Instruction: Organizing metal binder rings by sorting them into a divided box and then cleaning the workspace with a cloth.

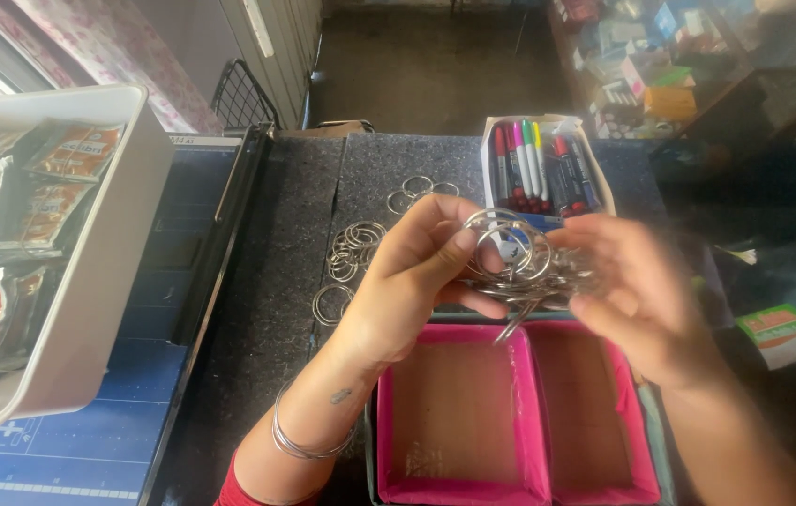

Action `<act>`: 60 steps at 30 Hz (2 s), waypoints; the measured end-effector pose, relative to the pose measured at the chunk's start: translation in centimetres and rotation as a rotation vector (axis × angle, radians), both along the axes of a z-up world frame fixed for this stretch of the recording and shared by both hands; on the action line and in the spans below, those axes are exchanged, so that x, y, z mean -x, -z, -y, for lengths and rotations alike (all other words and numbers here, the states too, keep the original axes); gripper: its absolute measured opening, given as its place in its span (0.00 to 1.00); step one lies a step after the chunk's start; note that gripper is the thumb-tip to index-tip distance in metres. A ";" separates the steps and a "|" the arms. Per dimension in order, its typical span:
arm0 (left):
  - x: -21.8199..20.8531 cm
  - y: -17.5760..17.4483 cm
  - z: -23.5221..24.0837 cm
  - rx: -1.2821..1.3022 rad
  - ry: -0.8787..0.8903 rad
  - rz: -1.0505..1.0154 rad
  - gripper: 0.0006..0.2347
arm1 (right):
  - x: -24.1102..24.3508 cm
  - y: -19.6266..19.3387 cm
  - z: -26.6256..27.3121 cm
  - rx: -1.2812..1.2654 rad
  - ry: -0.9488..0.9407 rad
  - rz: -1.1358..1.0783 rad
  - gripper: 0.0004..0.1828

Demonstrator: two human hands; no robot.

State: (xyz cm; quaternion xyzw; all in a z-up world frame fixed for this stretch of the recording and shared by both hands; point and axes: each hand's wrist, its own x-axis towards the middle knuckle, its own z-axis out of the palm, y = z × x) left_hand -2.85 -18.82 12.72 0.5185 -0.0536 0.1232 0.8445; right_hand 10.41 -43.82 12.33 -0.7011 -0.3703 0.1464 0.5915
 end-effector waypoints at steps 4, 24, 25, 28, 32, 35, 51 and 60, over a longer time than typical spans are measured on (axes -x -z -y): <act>0.2 -0.4 0.4 -0.018 -0.003 -0.032 0.09 | 0.2 0.1 -0.5 0.065 -0.194 0.116 0.43; 5.7 -6.4 -0.7 -0.999 0.039 0.411 0.09 | 2.8 -0.6 1.6 -0.155 -0.149 0.117 0.11; 5.7 -6.2 -1.0 -1.000 0.034 0.411 0.09 | 2.8 -1.0 1.3 -0.154 -0.153 0.119 0.11; 5.7 -6.0 -2.0 -1.190 0.038 0.401 0.19 | 2.6 -1.8 0.0 0.052 -0.145 0.335 0.15; 5.5 -5.7 -2.8 -1.189 -0.026 0.230 0.17 | 1.9 -1.9 -1.3 0.206 -0.284 0.219 0.20; 5.8 -4.2 -2.6 -1.131 -0.063 0.045 0.24 | 1.8 -1.2 -1.8 0.306 -0.315 0.083 0.24; 5.2 6.5 2.6 -0.586 0.157 -0.377 0.36 | 3.5 -1.1 -1.5 0.656 -0.177 0.133 0.09; 5.8 6.2 3.0 -0.607 0.059 -0.197 0.55 | 4.0 -1.7 -2.5 0.634 -0.072 0.092 0.08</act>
